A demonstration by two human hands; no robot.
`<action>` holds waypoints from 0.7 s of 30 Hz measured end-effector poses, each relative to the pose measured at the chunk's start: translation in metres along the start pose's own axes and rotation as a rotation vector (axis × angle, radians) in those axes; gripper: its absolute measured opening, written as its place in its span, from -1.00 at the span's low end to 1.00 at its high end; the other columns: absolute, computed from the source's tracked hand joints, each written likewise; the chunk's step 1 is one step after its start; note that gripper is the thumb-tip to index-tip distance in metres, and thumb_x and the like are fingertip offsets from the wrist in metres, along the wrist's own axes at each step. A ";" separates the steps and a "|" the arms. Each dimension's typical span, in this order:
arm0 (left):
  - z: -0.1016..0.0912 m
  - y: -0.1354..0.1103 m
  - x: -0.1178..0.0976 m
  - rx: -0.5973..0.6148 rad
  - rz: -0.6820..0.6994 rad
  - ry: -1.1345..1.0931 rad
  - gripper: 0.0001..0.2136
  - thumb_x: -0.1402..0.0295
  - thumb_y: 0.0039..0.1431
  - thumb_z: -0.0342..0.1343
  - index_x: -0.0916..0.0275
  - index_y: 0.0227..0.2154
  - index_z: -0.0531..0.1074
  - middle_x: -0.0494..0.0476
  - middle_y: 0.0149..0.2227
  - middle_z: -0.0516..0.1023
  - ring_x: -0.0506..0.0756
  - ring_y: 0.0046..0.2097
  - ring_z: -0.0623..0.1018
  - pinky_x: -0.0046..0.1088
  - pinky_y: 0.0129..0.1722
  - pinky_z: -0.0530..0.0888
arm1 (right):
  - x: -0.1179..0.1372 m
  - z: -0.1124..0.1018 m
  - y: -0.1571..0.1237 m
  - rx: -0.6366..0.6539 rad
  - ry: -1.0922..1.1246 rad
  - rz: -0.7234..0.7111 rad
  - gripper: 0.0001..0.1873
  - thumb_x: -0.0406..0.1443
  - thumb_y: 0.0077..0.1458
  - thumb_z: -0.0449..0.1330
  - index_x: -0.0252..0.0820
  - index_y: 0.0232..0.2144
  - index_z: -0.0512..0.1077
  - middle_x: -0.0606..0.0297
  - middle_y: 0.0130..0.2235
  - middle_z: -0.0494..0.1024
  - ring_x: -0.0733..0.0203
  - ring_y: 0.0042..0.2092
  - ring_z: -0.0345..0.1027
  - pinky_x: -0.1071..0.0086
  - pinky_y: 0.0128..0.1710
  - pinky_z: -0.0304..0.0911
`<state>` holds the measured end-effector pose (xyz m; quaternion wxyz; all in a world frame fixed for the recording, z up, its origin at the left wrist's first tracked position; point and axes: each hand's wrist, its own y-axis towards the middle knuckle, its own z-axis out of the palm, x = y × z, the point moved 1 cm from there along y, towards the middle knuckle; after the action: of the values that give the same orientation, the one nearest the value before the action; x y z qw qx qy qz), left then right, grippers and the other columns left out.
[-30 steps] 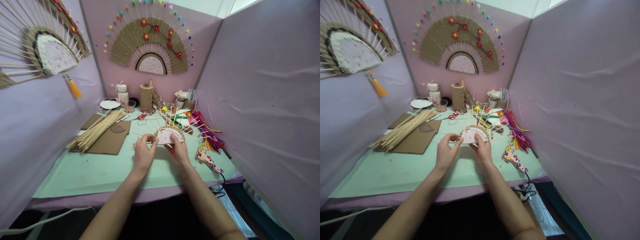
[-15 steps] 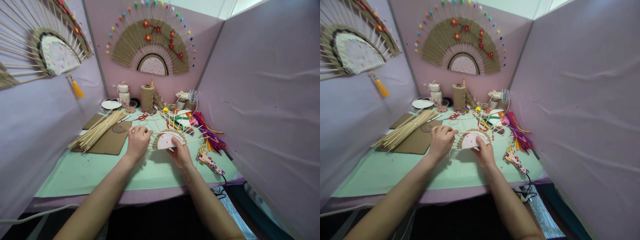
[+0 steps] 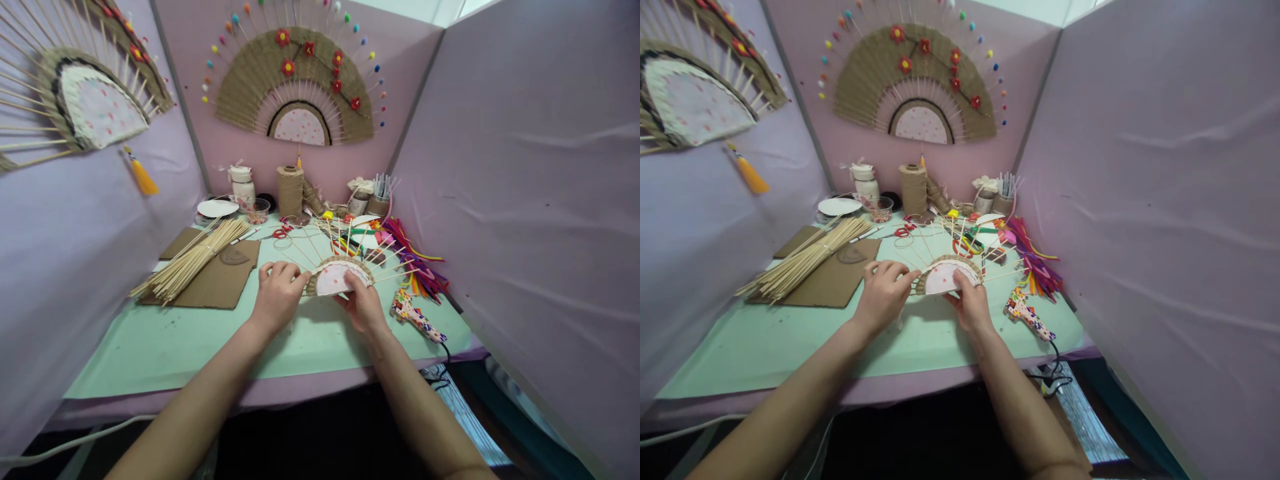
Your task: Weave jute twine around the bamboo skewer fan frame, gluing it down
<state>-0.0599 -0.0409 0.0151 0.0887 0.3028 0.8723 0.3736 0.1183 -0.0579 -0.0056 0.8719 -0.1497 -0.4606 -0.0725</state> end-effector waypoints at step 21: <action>0.008 -0.011 -0.017 0.107 -0.388 -0.472 -0.79 0.47 0.19 0.05 0.17 -0.19 0.54 0.11 -0.28 0.57 0.12 -0.16 0.48 -0.27 -0.10 0.29 | -0.003 -0.001 0.002 -0.029 0.020 -0.023 -0.73 -0.23 -0.15 0.36 -0.15 -0.33 0.48 0.32 -0.32 0.62 0.22 -0.28 0.47 0.36 -0.34 0.47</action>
<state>-0.0477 -0.0519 0.0005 0.3425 0.2132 0.8876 0.2224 0.1183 -0.0563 -0.0093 0.8733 -0.1563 -0.4524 -0.0905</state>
